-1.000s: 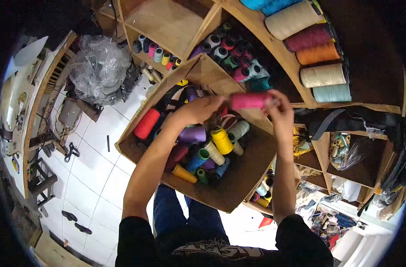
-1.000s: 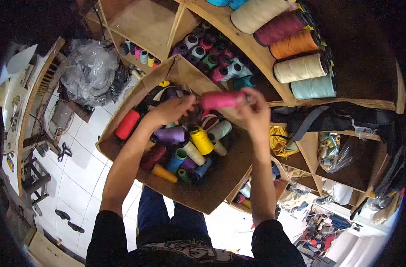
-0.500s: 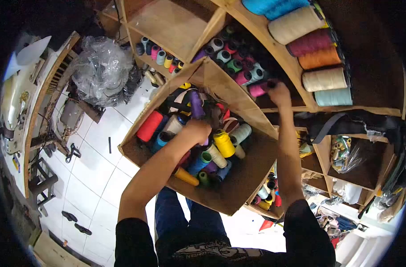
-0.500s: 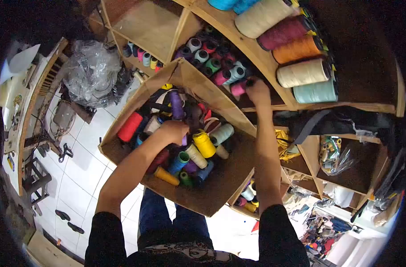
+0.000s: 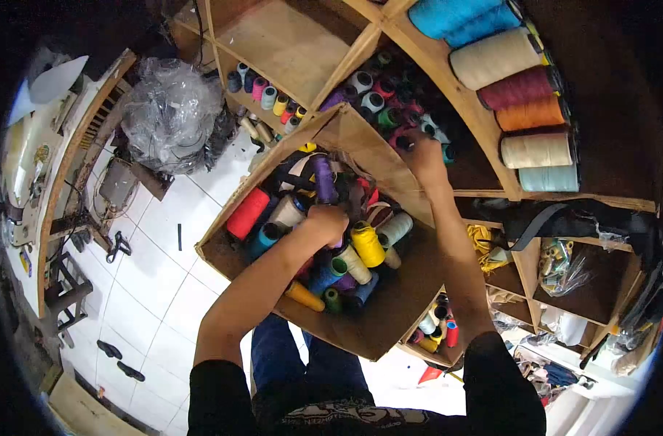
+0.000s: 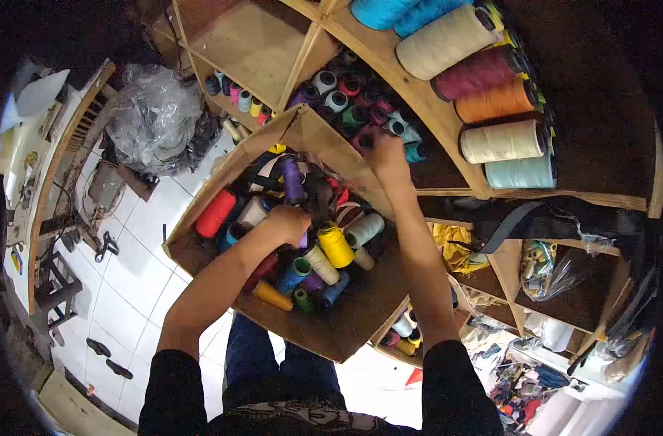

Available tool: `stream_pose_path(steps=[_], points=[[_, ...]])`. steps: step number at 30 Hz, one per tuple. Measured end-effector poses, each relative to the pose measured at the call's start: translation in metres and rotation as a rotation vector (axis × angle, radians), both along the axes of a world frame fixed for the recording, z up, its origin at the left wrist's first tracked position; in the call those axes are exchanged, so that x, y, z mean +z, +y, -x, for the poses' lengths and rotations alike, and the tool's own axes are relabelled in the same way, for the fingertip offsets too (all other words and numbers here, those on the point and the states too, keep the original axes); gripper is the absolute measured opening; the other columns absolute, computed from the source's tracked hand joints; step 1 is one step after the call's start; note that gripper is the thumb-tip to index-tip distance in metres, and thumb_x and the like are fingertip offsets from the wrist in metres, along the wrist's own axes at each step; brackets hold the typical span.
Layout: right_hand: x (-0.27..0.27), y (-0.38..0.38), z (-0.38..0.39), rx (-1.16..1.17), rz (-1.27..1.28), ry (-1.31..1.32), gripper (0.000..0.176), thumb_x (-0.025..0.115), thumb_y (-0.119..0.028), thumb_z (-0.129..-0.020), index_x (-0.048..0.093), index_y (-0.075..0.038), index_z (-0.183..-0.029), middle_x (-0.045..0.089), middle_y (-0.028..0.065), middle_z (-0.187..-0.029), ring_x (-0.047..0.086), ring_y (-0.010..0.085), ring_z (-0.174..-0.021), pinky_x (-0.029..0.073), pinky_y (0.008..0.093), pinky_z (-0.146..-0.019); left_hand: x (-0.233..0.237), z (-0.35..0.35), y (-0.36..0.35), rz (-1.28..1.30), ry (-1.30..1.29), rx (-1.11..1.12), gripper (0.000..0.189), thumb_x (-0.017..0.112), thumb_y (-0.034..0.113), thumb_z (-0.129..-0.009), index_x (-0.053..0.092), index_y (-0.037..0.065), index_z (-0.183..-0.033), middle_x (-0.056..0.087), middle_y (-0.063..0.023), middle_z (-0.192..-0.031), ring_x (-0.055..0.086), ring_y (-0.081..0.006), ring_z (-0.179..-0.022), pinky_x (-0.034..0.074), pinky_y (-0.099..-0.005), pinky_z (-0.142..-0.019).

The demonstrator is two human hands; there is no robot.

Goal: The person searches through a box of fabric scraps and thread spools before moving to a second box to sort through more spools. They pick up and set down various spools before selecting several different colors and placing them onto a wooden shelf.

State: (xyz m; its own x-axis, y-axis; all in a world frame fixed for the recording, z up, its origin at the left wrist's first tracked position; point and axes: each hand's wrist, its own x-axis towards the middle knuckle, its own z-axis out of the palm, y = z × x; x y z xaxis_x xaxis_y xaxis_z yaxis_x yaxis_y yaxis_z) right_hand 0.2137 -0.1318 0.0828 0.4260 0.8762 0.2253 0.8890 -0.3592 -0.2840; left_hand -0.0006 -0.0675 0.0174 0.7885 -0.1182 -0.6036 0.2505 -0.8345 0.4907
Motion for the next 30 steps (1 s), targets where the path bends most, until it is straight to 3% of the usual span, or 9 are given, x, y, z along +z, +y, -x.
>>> stream_pose_path(steps=[3,9,12,15,18,22,25,28,30], points=[[-0.006,0.002,-0.008,0.084,0.017,-0.066,0.03,0.07,-0.008,-0.068,0.065,-0.003,-0.097,0.065,0.0195,-0.088,0.064,0.0326,-0.078,0.05,0.0355,-0.07,-0.004,-0.001,0.0,0.008,0.003,-0.021,0.046,0.08,0.019,-0.059,0.068,0.006,-0.101,0.067,-0.0101,-0.104,0.064,-0.0246,-0.098,0.053,-0.038,-0.078],[0.017,-0.003,0.002,-0.035,0.057,0.231,0.028,0.07,-0.01,-0.07,0.064,-0.004,-0.097,0.064,0.0154,-0.081,0.066,0.0283,-0.077,0.051,0.0348,-0.069,-0.007,-0.002,-0.001,0.008,0.023,-0.008,0.046,0.081,0.018,-0.059,0.068,0.005,-0.101,0.067,-0.0095,-0.102,0.064,-0.0253,-0.096,0.053,-0.0387,-0.077],[0.038,-0.021,0.014,-0.156,0.022,0.166,0.024,0.069,-0.011,-0.074,0.065,-0.004,-0.097,0.065,0.0093,-0.078,0.065,0.02,-0.069,0.05,0.0316,-0.06,-0.006,0.001,0.003,0.029,-0.004,-0.087,0.043,0.08,0.015,-0.058,0.068,0.005,-0.099,0.067,-0.01,-0.101,0.065,-0.0252,-0.095,0.053,-0.0389,-0.076],[0.051,-0.061,0.026,-0.333,0.158,0.863,0.021,0.067,-0.013,-0.079,0.065,-0.005,-0.097,0.065,0.0026,-0.076,0.061,0.0106,-0.065,0.046,0.0252,-0.054,-0.015,0.003,-0.005,-0.018,-0.022,-0.024,0.044,0.08,0.013,-0.057,0.068,0.006,-0.099,0.067,-0.0105,-0.1,0.065,-0.0256,-0.094,0.053,-0.0388,-0.075],[0.042,-0.091,0.059,-0.294,0.368,1.094,0.019,0.066,-0.016,-0.082,0.065,-0.006,-0.098,0.062,-0.0011,-0.073,0.057,0.0063,-0.062,0.044,0.0208,-0.052,-0.026,-0.003,-0.01,-0.005,0.053,0.014,0.046,0.08,0.012,-0.057,0.067,0.006,-0.101,0.067,-0.0114,-0.1,0.066,-0.0251,-0.092,0.053,-0.0384,-0.075],[-0.038,-0.133,0.083,0.326,0.472,0.121,0.038,0.063,-0.007,-0.073,0.058,-0.009,-0.111,0.059,0.0146,-0.11,0.055,0.0263,-0.107,0.05,0.037,-0.08,-0.018,0.002,-0.005,0.035,-0.107,-0.043,0.043,0.076,0.022,-0.062,0.065,0.003,-0.099,0.066,-0.0155,-0.095,0.065,-0.0303,-0.089,0.053,-0.0398,-0.076],[-0.039,-0.137,0.109,0.062,0.578,-0.167,0.054,0.067,-0.007,-0.066,0.051,-0.009,-0.117,0.059,0.0151,-0.108,0.051,0.0308,-0.111,0.047,0.0424,-0.083,-0.013,0.008,-0.001,0.242,-0.376,0.064,0.054,0.07,0.038,-0.069,0.057,-0.003,-0.102,0.063,-0.0237,-0.094,0.062,-0.0365,-0.091,0.05,-0.0417,-0.08],[-0.041,-0.15,0.089,-0.008,0.517,-0.106,0.061,0.071,-0.008,-0.064,0.047,-0.009,-0.121,0.06,0.0161,-0.103,0.056,0.0333,-0.104,0.048,0.0417,-0.083,-0.02,-0.005,-0.012,0.274,-0.357,0.124,0.059,0.07,0.04,-0.072,0.054,-0.004,-0.107,0.061,-0.0246,-0.097,0.061,-0.0372,-0.093,0.049,-0.0423,-0.082],[0.002,-0.148,0.086,-0.173,0.442,0.2,0.057,0.071,-0.01,-0.066,0.048,-0.009,-0.117,0.059,0.0151,-0.104,0.057,0.0314,-0.101,0.048,0.0381,-0.084,-0.009,-0.007,-0.014,0.259,-0.398,0.16,0.056,0.069,0.037,-0.075,0.053,-0.004,-0.111,0.058,-0.0214,-0.106,0.058,-0.0361,-0.099,0.048,-0.044,-0.084]])
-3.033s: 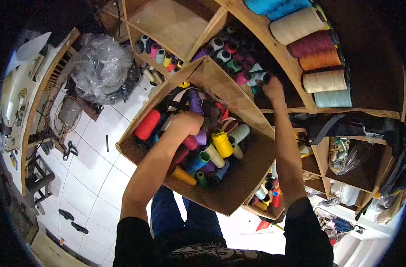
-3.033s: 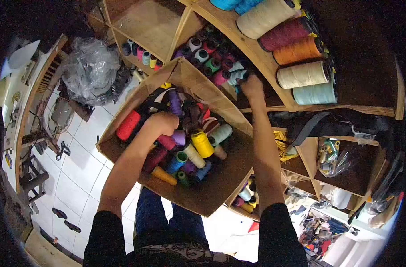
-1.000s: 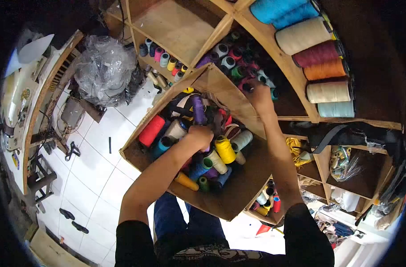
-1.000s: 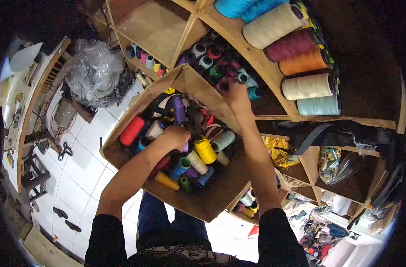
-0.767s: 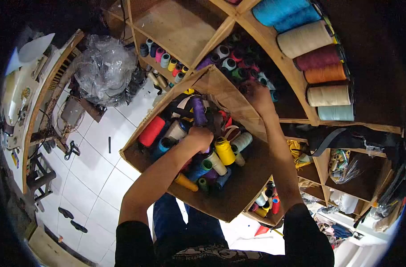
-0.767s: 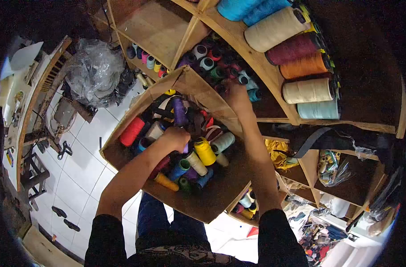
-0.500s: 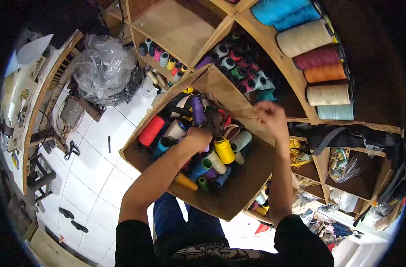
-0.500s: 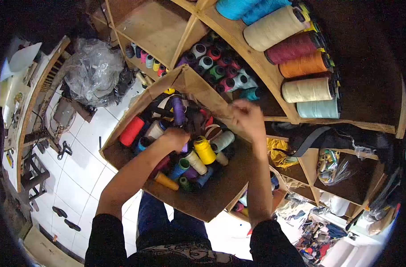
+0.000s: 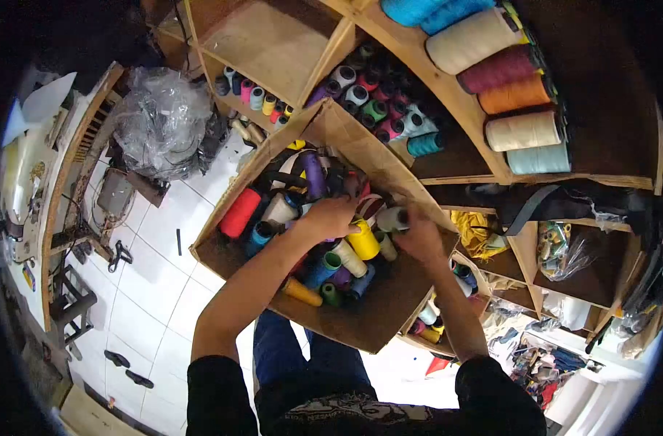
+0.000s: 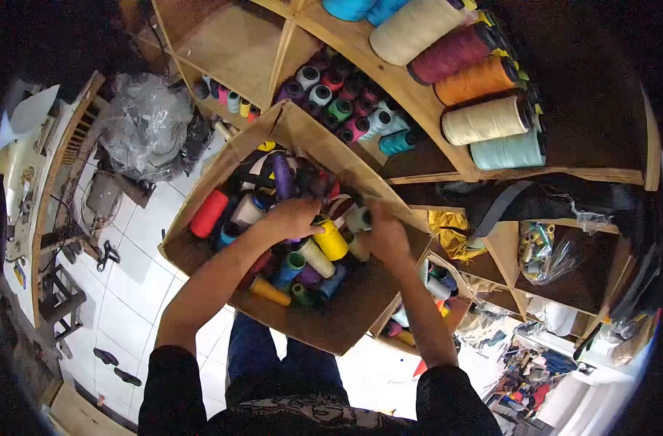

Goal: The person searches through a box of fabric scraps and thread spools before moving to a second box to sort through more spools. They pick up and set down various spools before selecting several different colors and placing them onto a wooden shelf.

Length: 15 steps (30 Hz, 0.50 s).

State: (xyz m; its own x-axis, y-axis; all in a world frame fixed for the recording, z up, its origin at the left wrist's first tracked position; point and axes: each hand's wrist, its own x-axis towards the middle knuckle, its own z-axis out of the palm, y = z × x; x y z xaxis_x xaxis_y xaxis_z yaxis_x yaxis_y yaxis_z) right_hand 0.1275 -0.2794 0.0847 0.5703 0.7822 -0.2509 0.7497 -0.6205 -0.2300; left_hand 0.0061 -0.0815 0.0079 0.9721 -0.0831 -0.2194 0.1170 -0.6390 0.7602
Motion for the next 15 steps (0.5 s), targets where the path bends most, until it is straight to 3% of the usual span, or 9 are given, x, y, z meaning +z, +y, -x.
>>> stream_pose_path(steps=[3,6,7,10,11,12,14,15], points=[[0.072,0.016,-0.006,-0.165,-0.281,0.194,0.054,0.073,-0.01,-0.068,0.047,-0.006,-0.115,0.059,0.0122,-0.099,0.058,0.0242,-0.093,0.047,0.0333,-0.083,0.001,0.005,-0.007,-0.05,-0.111,0.046,0.055,0.069,0.036,-0.075,0.052,0.0,-0.114,0.056,-0.0178,-0.112,0.057,-0.0349,-0.102,0.047,-0.0444,-0.086],[0.097,0.031,-0.017,-0.364,-0.63,0.313,0.054,0.075,-0.01,-0.07,0.045,-0.001,-0.114,0.059,0.0098,-0.095,0.056,0.0148,-0.09,0.045,0.0295,-0.081,-0.003,0.006,-0.014,-0.069,-0.128,-0.059,0.055,0.069,0.031,-0.074,0.052,0.004,-0.118,0.055,-0.0153,-0.114,0.057,-0.0337,-0.103,0.047,-0.0441,-0.086],[0.098,0.038,-0.02,-0.422,-0.727,0.335,0.052,0.074,-0.014,-0.074,0.046,0.003,-0.114,0.06,0.012,-0.099,0.056,0.017,-0.093,0.045,0.0295,-0.083,-0.001,0.007,-0.014,-0.104,-0.141,-0.104,0.055,0.069,0.028,-0.073,0.051,0.005,-0.119,0.056,-0.0149,-0.113,0.057,-0.0337,-0.103,0.047,-0.0439,-0.086],[0.073,0.052,-0.053,-0.379,-0.855,0.024,0.052,0.074,-0.018,-0.075,0.048,0.005,-0.114,0.061,0.0146,-0.103,0.057,0.0197,-0.094,0.045,0.0306,-0.083,-0.029,0.002,-0.024,-0.094,-0.187,-0.11,0.058,0.07,0.019,-0.068,0.05,0.006,-0.12,0.058,-0.0151,-0.108,0.057,-0.0328,-0.101,0.048,-0.0432,-0.084],[0.066,0.055,-0.061,-0.395,-0.766,-0.095,0.057,0.075,-0.022,-0.074,0.048,0.006,-0.115,0.061,0.0208,-0.106,0.06,0.0277,-0.097,0.046,0.0349,-0.084,-0.037,0.003,-0.025,-0.077,-0.249,-0.089,0.057,0.071,0.018,-0.067,0.05,0.006,-0.119,0.058,-0.0154,-0.107,0.058,-0.0327,-0.1,0.048,-0.043,-0.084],[0.057,0.061,-0.069,-0.357,-0.655,-0.176,0.057,0.075,-0.023,-0.073,0.05,0.006,-0.114,0.062,0.0212,-0.103,0.061,0.0289,-0.094,0.047,0.0349,-0.082,-0.039,0.004,-0.023,-0.061,-0.312,-0.066,0.057,0.071,0.017,-0.067,0.051,0.006,-0.119,0.059,-0.0157,-0.106,0.058,-0.0327,-0.1,0.048,-0.0428,-0.083],[0.044,0.073,-0.082,-0.286,-0.422,-0.337,0.056,0.076,-0.024,-0.071,0.053,0.007,-0.111,0.064,0.0221,-0.096,0.063,0.0314,-0.088,0.048,0.0348,-0.079,-0.025,-0.002,-0.019,-0.074,-0.138,-0.151,0.053,0.071,0.014,-0.065,0.052,0.003,-0.113,0.058,-0.0175,-0.105,0.058,-0.0341,-0.098,0.048,-0.0424,-0.08],[0.045,0.082,-0.082,-0.335,-0.328,-0.21,0.054,0.076,-0.023,-0.07,0.05,0.005,-0.109,0.059,0.0288,-0.102,0.058,0.0431,-0.096,0.048,0.0439,-0.081,-0.024,-0.001,-0.02,-0.054,-0.123,-0.18,0.052,0.07,0.013,-0.065,0.052,0.003,-0.112,0.057,-0.0183,-0.105,0.057,-0.0349,-0.098,0.048,-0.0424,-0.08]])
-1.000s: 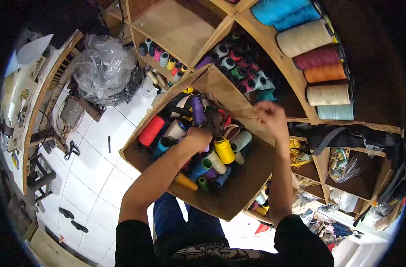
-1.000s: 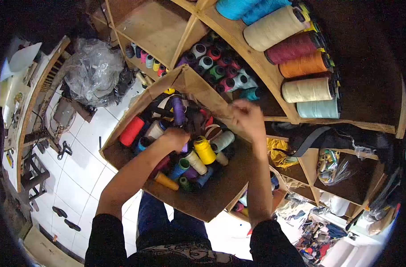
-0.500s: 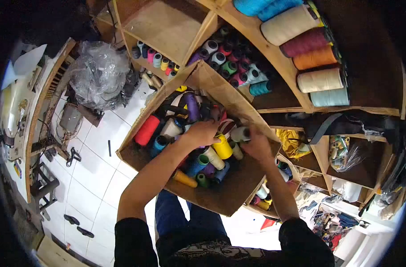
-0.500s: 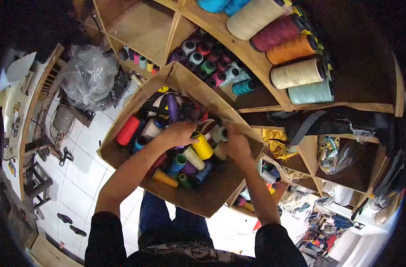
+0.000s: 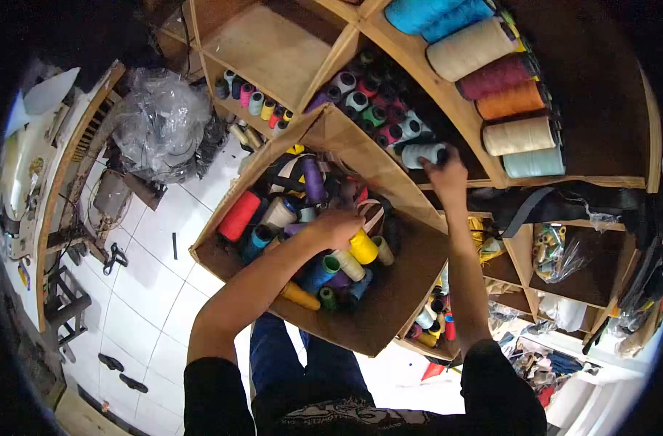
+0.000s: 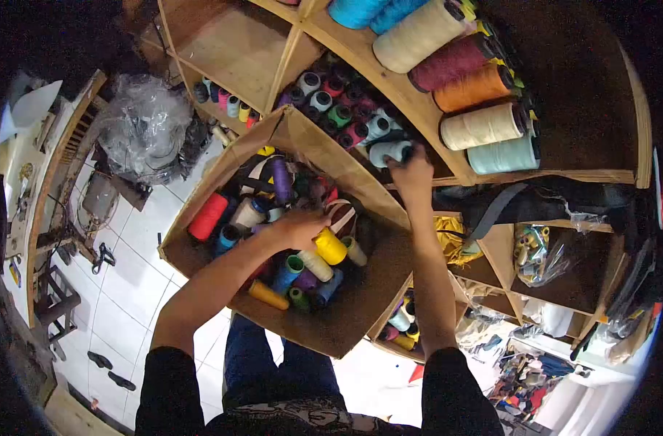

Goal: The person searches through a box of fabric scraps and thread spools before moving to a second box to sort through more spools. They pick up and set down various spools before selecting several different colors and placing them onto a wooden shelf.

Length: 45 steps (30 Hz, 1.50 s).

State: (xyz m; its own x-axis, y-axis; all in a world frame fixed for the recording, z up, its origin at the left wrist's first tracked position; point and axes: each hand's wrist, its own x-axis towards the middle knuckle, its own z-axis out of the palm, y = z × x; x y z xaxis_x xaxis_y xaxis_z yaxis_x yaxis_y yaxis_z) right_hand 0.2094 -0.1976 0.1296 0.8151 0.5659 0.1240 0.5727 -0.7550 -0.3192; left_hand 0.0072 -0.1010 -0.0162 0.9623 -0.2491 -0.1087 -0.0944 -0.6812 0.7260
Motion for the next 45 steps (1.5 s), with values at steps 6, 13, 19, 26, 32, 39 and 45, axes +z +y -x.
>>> stream_pose_path(steps=[6,13,19,26,32,39,45], points=[[-0.056,0.011,-0.047,0.13,0.238,-0.057,0.06,0.078,-0.027,-0.067,0.048,0.003,-0.11,0.056,0.0279,-0.111,0.054,0.0428,-0.102,0.046,0.0468,-0.083,0.022,0.002,0.008,0.151,0.048,-0.034,0.049,0.07,0.01,-0.065,0.052,-0.001,-0.109,0.054,-0.0223,-0.104,0.056,-0.0366,-0.098,0.046,-0.0417,-0.083],[-0.067,0.013,-0.051,0.097,0.384,-0.144,0.06,0.077,-0.023,-0.069,0.049,0.001,-0.117,0.047,0.0276,-0.118,0.045,0.0417,-0.11,0.04,0.047,-0.093,0.024,-0.001,0.004,0.332,0.109,0.008,0.053,0.07,0.009,-0.065,0.049,0.001,-0.113,0.051,-0.0194,-0.117,0.055,-0.033,-0.104,0.044,-0.0386,-0.088],[-0.016,0.001,-0.006,0.231,-0.016,0.068,0.052,0.074,-0.015,-0.072,0.052,0.0,-0.117,0.058,0.016,-0.109,0.058,0.0275,-0.093,0.048,0.0354,-0.081,0.026,-0.009,0.011,0.807,-0.044,0.148,0.066,0.071,0.007,-0.067,0.04,0.003,-0.126,0.044,-0.0182,-0.131,0.049,-0.0245,-0.116,0.04,-0.0331,-0.096],[0.038,-0.02,0.089,0.516,0.087,0.65,0.052,0.076,-0.018,-0.073,0.055,-0.008,-0.12,0.061,0.0084,-0.102,0.058,0.015,-0.081,0.047,0.0277,-0.073,0.053,-0.013,0.026,1.541,0.209,0.174,0.082,0.069,0.002,-0.073,0.024,0.007,-0.141,0.044,-0.0121,-0.132,0.043,-0.0202,-0.121,0.04,-0.0336,-0.097],[0.046,-0.042,0.065,0.351,0.019,0.714,0.043,0.077,-0.023,-0.072,0.059,-0.004,-0.106,0.061,0.0074,-0.096,0.057,0.0162,-0.088,0.046,0.03,-0.08,0.044,-0.018,0.023,1.428,0.241,0.27,0.071,0.066,0.018,-0.082,0.028,0.009,-0.14,0.057,-0.0097,-0.116,0.057,-0.0206,-0.102,0.047,-0.0335,-0.083],[0.051,-0.04,0.042,0.086,-0.205,0.066,0.042,0.074,-0.023,-0.076,0.052,0.0,-0.104,0.061,0.0172,-0.092,0.06,0.024,-0.076,0.047,0.0337,-0.067,0.051,0.002,0.073,-0.24,0.307,0.486,0.047,0.059,0.038,-0.081,0.058,0.005,-0.115,0.065,-0.0166,-0.101,0.062,-0.0321,-0.095,0.051,-0.0416,-0.077],[0.004,-0.017,0.014,0.0,0.247,-0.087,0.041,0.07,-0.022,-0.078,0.047,0.001,-0.103,0.061,0.0272,-0.082,0.059,0.0445,-0.084,0.048,0.0468,-0.069,0.04,0.021,0.084,-0.363,0.53,0.214,0.046,0.069,0.037,-0.07,0.065,0.003,-0.101,0.065,-0.0175,-0.102,0.063,-0.0316,-0.095,0.051,-0.0406,-0.082]])
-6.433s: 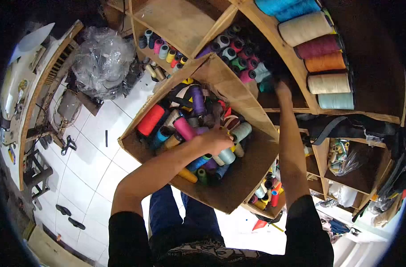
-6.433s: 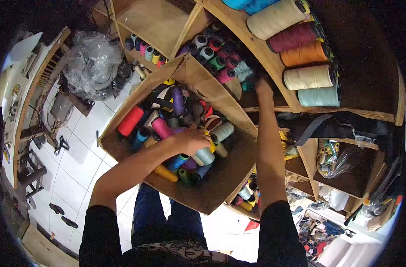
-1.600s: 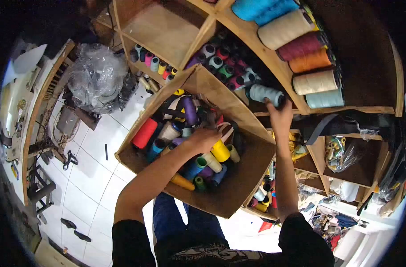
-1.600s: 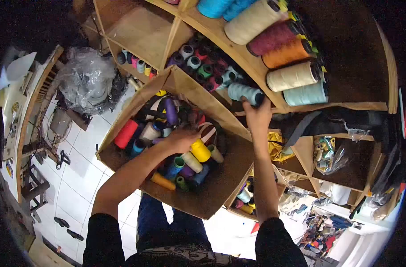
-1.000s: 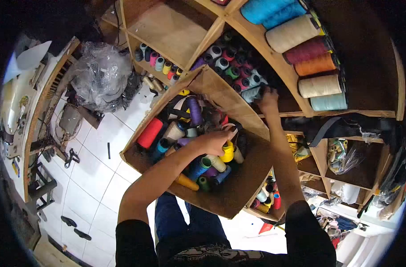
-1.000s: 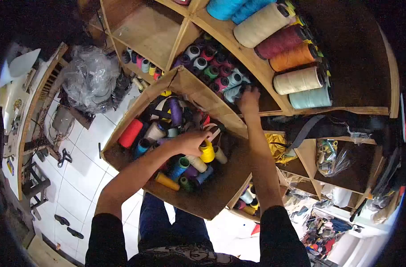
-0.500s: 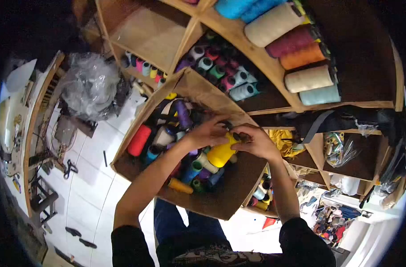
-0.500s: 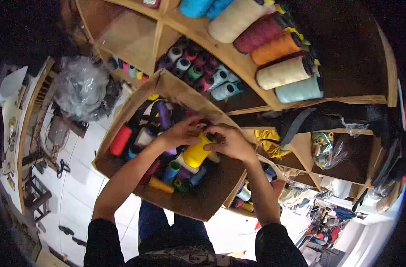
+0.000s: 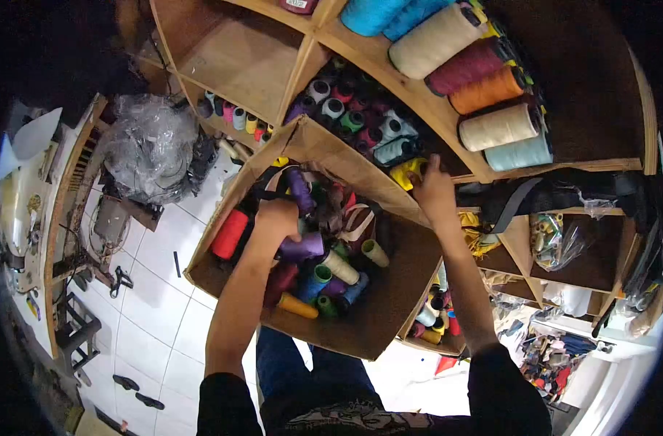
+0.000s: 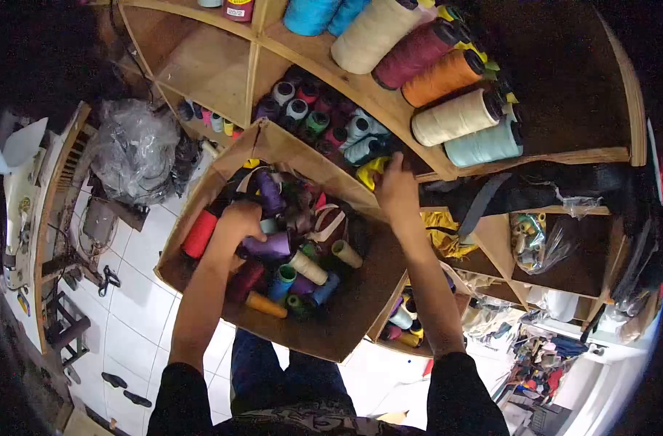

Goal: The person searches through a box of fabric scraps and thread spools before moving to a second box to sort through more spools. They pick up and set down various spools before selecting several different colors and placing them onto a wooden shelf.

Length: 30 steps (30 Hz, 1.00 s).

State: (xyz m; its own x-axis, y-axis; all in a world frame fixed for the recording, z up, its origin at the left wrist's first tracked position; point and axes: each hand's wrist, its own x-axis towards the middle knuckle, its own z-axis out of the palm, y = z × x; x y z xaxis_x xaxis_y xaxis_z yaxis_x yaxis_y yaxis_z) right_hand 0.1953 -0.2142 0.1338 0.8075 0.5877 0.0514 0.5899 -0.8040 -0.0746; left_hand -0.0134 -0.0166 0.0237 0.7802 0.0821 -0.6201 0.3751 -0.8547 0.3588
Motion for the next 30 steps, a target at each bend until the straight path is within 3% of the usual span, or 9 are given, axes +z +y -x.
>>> stream_pose_path(steps=[3,8,11,14,20,23,25,27,30], points=[[-0.049,0.001,-0.034,0.045,0.243,-0.024,0.046,0.068,-0.026,-0.078,0.048,0.003,-0.107,0.062,0.0267,-0.083,0.06,0.042,-0.088,0.05,0.0461,-0.073,-0.026,0.004,-0.007,-0.041,-0.049,0.006,0.032,0.061,0.028,-0.076,0.068,0.005,-0.096,0.066,-0.0158,-0.1,0.064,-0.0283,-0.095,0.052,-0.0389,-0.079],[-0.043,0.032,-0.026,0.008,0.415,0.031,0.042,0.066,-0.022,-0.076,0.055,0.01,-0.102,0.063,0.026,-0.089,0.062,0.04,-0.086,0.053,0.0418,-0.073,-0.074,0.004,-0.025,-0.099,-0.144,0.17,0.026,0.049,0.016,-0.081,0.07,0.006,-0.092,0.067,-0.0163,-0.098,0.066,-0.0284,-0.091,0.054,-0.0415,-0.074],[-0.089,0.012,-0.052,0.06,0.436,-0.181,0.05,0.069,-0.023,-0.073,0.053,0.01,-0.108,0.063,0.0251,-0.094,0.063,0.0391,-0.088,0.053,0.0405,-0.074,-0.035,0.003,-0.017,-0.111,-0.159,0.216,0.025,0.051,0.016,-0.08,0.07,0.006,-0.091,0.068,-0.0145,-0.095,0.066,-0.0297,-0.089,0.055,-0.0439,-0.07],[-0.071,0.022,-0.055,-0.003,0.441,0.091,0.058,0.069,-0.025,-0.071,0.049,0.012,-0.111,0.063,0.025,-0.095,0.061,0.0412,-0.088,0.052,0.0422,-0.077,-0.022,0.001,-0.014,-0.183,-0.089,0.178,0.025,0.053,0.017,-0.081,0.07,0.009,-0.097,0.068,-0.0107,-0.097,0.066,-0.0283,-0.092,0.055,-0.0449,-0.071],[-0.032,0.022,-0.019,0.032,0.336,0.069,0.043,0.071,-0.02,-0.072,0.054,0.005,-0.104,0.063,0.0246,-0.091,0.062,0.0386,-0.089,0.051,0.0434,-0.074,-0.04,-0.008,-0.006,-0.108,0.058,0.191,0.028,0.053,0.017,-0.082,0.067,0.012,-0.106,0.064,-0.0099,-0.113,0.063,-0.0269,-0.102,0.054,-0.0441,-0.075],[-0.005,0.013,0.032,0.11,-0.259,-0.032,0.031,0.066,-0.019,-0.077,0.057,0.0,-0.1,0.063,0.023,-0.088,0.063,0.0372,-0.085,0.051,0.0433,-0.07,-0.033,-0.013,-0.008,-0.121,0.168,0.191,0.029,0.052,0.018,-0.085,0.065,0.011,-0.109,0.06,-0.0089,-0.12,0.059,-0.0283,-0.109,0.051,-0.0437,-0.082],[-0.001,-0.006,0.071,0.201,-0.327,0.201,0.024,0.062,-0.019,-0.08,0.056,-0.001,-0.094,0.062,0.0199,-0.081,0.062,0.0389,-0.078,0.049,0.0469,-0.068,-0.05,-0.009,-0.01,-0.142,0.003,0.294,0.023,0.055,0.012,-0.081,0.068,0.009,-0.1,0.064,-0.0124,-0.108,0.063,-0.0287,-0.1,0.053,-0.0411,-0.078],[-0.046,-0.05,0.07,0.252,0.08,0.458,0.03,0.062,-0.02,-0.08,0.054,-0.001,-0.101,0.061,0.0222,-0.09,0.06,0.0405,-0.084,0.049,0.0469,-0.074,-0.052,-0.009,-0.011,-0.132,0.0,0.28,0.024,0.055,0.012,-0.081,0.067,0.009,-0.101,0.064,-0.0128,-0.108,0.062,-0.0295,-0.101,0.052,-0.0409,-0.08],[-0.128,-0.112,0.066,0.226,0.372,0.433,0.041,0.062,-0.019,-0.078,0.051,-0.002,-0.113,0.057,0.0256,-0.109,0.056,0.041,-0.1,0.047,0.0449,-0.086,-0.044,-0.016,-0.008,-0.124,0.145,0.151,0.03,0.052,0.019,-0.087,0.064,0.013,-0.114,0.058,-0.0099,-0.123,0.056,-0.0306,-0.113,0.048,-0.0433,-0.088]])
